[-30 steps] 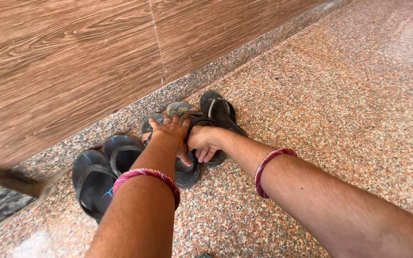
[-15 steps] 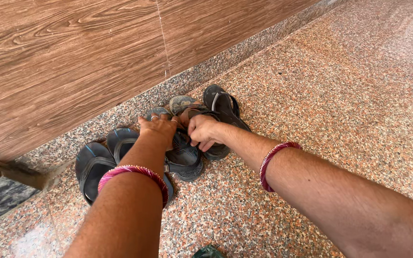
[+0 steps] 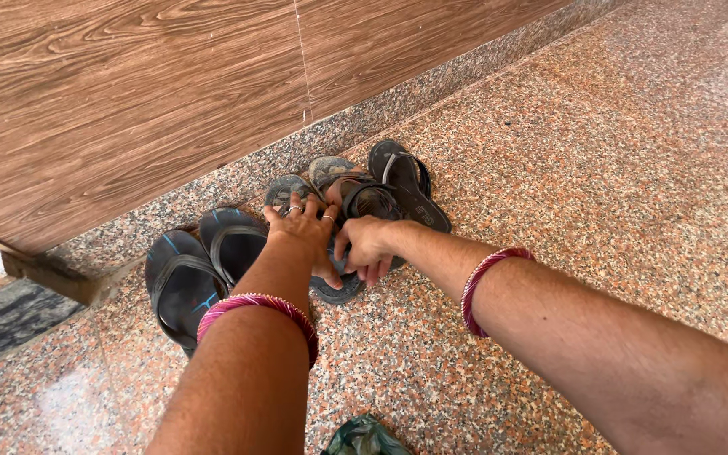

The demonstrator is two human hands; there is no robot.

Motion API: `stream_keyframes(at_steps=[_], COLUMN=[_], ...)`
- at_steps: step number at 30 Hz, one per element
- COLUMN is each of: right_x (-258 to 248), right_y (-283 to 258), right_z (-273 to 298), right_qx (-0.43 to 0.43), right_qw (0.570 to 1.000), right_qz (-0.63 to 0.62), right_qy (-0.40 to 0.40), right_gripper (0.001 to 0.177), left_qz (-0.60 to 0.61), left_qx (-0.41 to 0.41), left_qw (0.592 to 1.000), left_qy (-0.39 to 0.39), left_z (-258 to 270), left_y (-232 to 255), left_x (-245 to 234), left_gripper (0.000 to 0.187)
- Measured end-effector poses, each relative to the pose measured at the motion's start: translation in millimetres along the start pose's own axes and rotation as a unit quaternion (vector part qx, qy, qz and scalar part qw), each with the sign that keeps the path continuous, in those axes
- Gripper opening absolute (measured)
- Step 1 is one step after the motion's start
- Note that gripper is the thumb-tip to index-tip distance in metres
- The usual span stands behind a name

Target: The person arranges multiple pairs of footwear, including flip-flops and sandals, on a tiled floor. They pick up each item, adjust its position, and place it neatly against a wall or in a line, handling the shoes one at a time.

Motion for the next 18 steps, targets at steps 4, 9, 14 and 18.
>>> stream_keyframes(at_steps=[4, 9, 14, 18], right_x=[9, 9, 7, -17], right_y=[4, 14, 9, -3], right_z=[-11, -25, -14, 1], right_qx=[-0.004, -0.005, 0.002, -0.001], right_qw=[1.000, 0.999, 1.000, 0.995], right_qz=[0.015, -0.026, -0.012, -0.047], right_qy=[-0.001, 0.031, 0.027, 0.090], right_gripper=[0.028, 0.014, 0.008, 0.009], left_qz=[0.005, -0.010, -0.020, -0.003], left_qx=[-0.004, -0.011, -0.011, -0.005], left_qw=[1.000, 1.000, 0.999, 1.000], left_qy=[-0.019, -0.026, -0.030, -0.014], left_z=[-5, -9, -7, -4], left_y=[4, 14, 15, 16], left_x=[3, 4, 1, -10], left_gripper=[0.152, 0.151, 0.152, 0.152])
Point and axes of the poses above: each hand's wrist, its own z-axis away from the middle knuckle, its own x-axis out of the palm, y = z × x, the point moved 5 cm from there along -z, towards the middle knuckle, and after that the axes turned 4 degrees about -x, right-handed, at the moved point
